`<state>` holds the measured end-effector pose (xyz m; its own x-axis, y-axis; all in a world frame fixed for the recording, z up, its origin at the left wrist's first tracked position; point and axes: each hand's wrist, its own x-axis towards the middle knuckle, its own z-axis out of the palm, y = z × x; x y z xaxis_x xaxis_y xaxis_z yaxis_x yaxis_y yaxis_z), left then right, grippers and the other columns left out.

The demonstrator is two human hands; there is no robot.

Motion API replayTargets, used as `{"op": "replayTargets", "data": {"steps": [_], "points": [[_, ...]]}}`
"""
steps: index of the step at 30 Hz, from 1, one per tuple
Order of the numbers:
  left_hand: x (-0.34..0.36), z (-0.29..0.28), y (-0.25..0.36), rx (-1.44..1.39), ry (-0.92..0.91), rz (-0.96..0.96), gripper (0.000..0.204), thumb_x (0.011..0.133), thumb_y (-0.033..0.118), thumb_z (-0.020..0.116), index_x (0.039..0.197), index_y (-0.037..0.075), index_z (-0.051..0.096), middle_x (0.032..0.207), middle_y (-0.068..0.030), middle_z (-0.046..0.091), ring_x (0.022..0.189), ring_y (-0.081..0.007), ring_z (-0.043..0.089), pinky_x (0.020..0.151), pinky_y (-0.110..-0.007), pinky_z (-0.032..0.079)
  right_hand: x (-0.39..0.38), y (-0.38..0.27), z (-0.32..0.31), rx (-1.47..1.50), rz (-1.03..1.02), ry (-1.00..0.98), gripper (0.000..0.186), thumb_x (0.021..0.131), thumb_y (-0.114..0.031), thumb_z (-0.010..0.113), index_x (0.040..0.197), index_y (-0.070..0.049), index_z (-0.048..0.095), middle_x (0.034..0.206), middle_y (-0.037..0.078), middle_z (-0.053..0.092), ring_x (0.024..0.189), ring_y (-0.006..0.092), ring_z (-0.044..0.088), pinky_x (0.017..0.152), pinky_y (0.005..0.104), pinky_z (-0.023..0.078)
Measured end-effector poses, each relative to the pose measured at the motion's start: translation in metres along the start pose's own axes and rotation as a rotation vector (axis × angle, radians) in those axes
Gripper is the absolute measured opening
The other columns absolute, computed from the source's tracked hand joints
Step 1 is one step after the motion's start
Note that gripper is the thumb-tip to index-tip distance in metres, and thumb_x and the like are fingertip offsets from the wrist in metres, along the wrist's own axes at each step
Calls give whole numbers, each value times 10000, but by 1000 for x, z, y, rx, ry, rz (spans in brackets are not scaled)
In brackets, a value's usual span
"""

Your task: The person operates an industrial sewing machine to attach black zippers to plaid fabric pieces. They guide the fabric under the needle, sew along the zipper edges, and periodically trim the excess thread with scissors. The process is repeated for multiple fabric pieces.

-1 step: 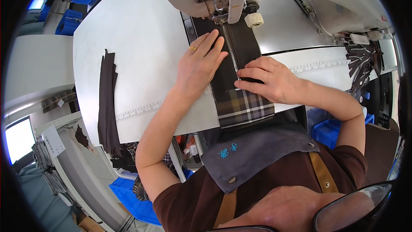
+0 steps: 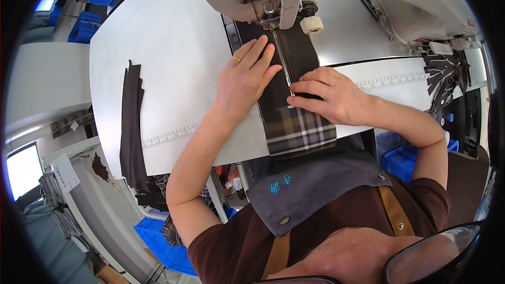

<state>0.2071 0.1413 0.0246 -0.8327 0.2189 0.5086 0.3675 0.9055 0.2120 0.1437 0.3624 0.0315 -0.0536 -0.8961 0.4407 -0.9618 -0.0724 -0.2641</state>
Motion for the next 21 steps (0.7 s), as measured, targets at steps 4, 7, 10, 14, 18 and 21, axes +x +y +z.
{"op": "replayTargets", "data": {"steps": [4,7,10,14,18,21], "points": [[3,-3,3,-30,-9,-54,330,776,176,694,1063,25,633,1160,-86,596,1034,-236,572,817,-321,506,9,12,0,-33,7,31,379,677,-77,626,1056,-67,635,1093,77,570,1004,250,533,822,360,473],[3,-3,2,-47,-7,-48,309,786,145,686,1073,37,649,1141,-84,620,1020,-234,590,837,-325,502,15,22,-2,-38,14,16,348,698,-68,618,1045,-63,644,1077,63,578,1001,247,537,826,355,477],[5,-3,2,-46,2,-49,281,786,128,684,1050,36,659,1123,-76,630,1003,-229,600,831,-322,504,22,34,-1,-45,-1,27,316,737,-74,602,1049,-71,647,1064,57,582,972,242,538,821,344,474],[4,-2,-3,-52,20,-16,265,788,129,676,1028,22,651,1113,-75,628,1002,-218,595,809,-313,511,30,50,1,-23,-8,48,307,745,-54,611,1047,-88,647,1063,56,582,946,245,545,787,349,482],[3,-3,-5,-45,14,0,264,789,125,669,1027,15,643,1119,-78,625,1010,-211,589,801,-307,514,35,62,5,-56,36,49,286,751,-73,611,1033,-105,652,1034,33,593,945,238,539,808,349,470],[5,-2,-5,-39,19,3,262,793,100,655,1034,0,633,1123,-82,609,1014,-223,582,790,-313,514,37,66,5,-135,59,61,302,747,-77,620,1045,-118,652,1036,26,597,942,236,540,789,352,470]]}}
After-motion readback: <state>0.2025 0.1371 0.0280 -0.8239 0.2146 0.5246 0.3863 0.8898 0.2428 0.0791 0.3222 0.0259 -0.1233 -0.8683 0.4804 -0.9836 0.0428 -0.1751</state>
